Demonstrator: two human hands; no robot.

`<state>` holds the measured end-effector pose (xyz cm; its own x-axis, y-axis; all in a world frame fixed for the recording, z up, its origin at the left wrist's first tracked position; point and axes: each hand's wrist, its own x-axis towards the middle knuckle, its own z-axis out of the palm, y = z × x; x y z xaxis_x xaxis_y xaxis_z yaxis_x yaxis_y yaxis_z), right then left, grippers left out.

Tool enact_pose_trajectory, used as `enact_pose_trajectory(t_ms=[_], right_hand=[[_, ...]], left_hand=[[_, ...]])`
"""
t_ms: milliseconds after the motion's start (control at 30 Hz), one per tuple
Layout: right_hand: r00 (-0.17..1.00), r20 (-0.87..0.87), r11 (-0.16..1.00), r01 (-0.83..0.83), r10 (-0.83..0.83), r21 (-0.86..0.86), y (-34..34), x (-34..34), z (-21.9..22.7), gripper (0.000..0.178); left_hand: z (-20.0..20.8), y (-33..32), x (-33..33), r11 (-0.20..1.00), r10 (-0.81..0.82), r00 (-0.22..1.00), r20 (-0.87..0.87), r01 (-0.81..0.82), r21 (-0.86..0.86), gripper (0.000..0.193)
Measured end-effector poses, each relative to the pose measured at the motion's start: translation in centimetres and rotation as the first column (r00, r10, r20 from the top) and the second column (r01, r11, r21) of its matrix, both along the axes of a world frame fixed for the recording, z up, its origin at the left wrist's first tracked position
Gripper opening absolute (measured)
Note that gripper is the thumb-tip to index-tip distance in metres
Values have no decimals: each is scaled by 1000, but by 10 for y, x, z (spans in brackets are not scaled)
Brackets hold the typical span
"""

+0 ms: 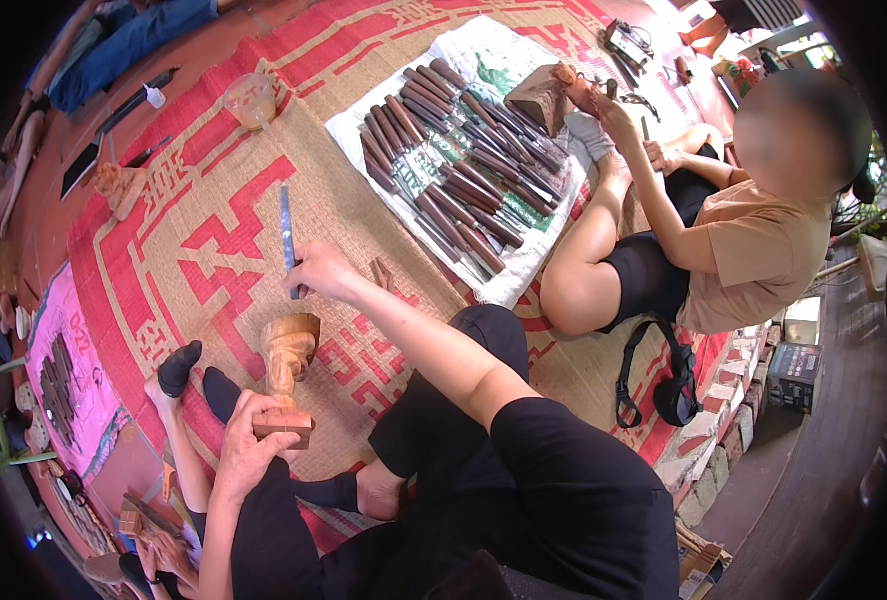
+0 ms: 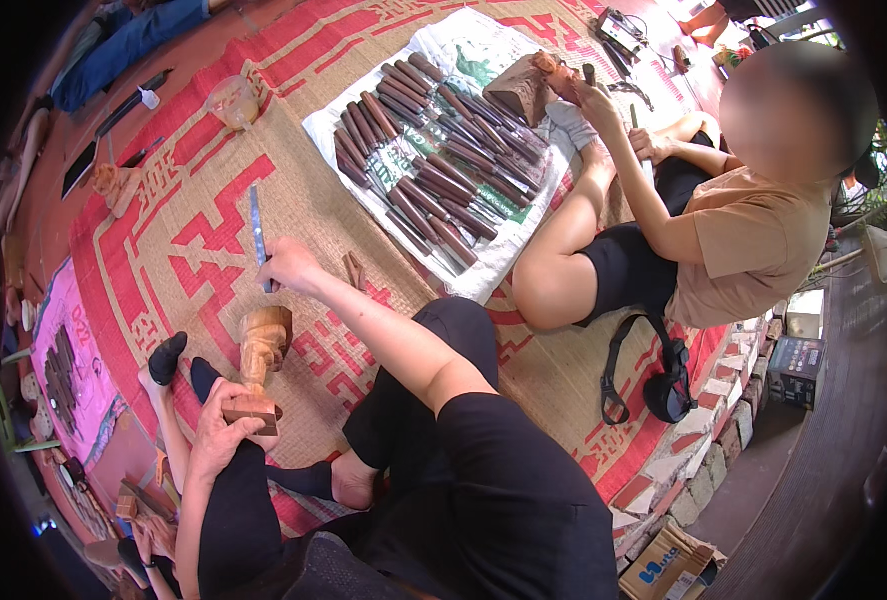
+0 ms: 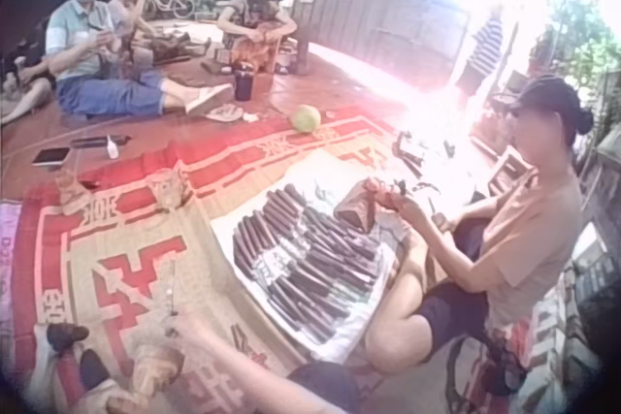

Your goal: The person carves a small wooden object using a knife while sitting on a mat. They hold the wood in one hand and use the knife to shape it, occasionally rotating the piece to access different sides.

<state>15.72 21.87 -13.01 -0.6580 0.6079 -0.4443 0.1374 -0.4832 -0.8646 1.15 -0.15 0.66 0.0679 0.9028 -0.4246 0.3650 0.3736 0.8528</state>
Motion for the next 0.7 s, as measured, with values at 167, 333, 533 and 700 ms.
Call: enact_pose_trajectory(t_ms=[167,333,533,700], right_hand=[[995,64,977,-87,75,195,-11,-6,0,14],[995,-42,988,-88,94,127,-15,-11,-7,17],[991,-96,987,-81,95,142,-20,-12,-2,19],[940,-304,981,184,-155,67,-14,-6,15,16]], left_hand=[[1,1,2,1000,9,1000,18,-9,-1,33],[2,3,4,1000,6,1000,19,-5,-1,34],[-2,3,4,996,90,991,97,-88,-27,40],[-3,4,3,999,52,998,33,-52,-4,44]])
